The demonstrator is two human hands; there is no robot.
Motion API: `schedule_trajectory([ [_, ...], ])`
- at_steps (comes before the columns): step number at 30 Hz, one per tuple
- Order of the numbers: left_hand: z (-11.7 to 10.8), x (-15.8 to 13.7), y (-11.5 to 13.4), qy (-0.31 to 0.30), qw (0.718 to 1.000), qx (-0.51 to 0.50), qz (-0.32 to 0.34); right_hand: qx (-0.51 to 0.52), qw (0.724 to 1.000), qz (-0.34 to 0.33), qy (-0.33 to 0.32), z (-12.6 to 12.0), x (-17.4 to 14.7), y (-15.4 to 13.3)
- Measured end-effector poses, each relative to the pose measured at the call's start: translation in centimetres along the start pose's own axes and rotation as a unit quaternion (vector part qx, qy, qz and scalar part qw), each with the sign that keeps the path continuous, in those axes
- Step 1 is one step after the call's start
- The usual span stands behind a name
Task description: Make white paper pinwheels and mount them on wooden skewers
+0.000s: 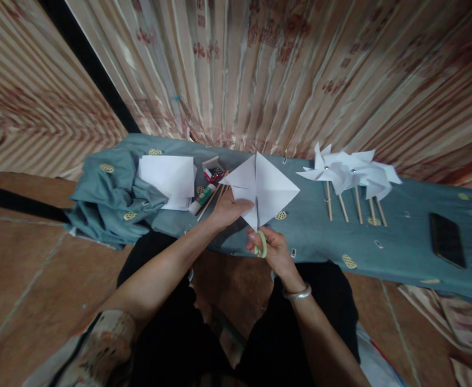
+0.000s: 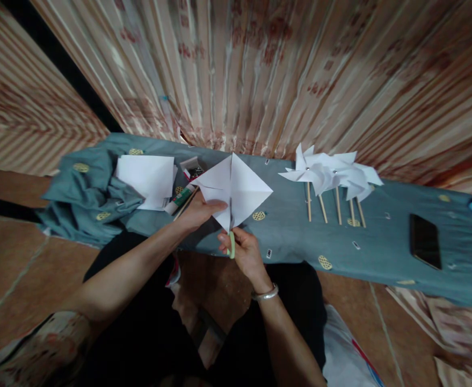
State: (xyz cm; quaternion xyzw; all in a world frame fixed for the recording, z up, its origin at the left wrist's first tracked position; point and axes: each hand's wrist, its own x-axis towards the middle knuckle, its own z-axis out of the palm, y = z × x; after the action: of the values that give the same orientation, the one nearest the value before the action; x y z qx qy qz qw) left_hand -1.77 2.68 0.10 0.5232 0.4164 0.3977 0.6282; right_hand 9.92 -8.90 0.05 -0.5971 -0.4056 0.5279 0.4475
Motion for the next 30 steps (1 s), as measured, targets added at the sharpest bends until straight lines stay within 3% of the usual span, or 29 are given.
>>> schedule_trajectory([
  [9,0.3,-0.42,0.4,-0.003,0.999,-0.029,-0.015,-0.013,1.0,-0.023,0.002,-0.12,-0.01,0.08],
  [30,0.37,-0.43,0.05,0.0,0.999,-0.025,-0.022,-0.007,1.0,-0.008,0.01,-0.04,0.15,0.52],
])
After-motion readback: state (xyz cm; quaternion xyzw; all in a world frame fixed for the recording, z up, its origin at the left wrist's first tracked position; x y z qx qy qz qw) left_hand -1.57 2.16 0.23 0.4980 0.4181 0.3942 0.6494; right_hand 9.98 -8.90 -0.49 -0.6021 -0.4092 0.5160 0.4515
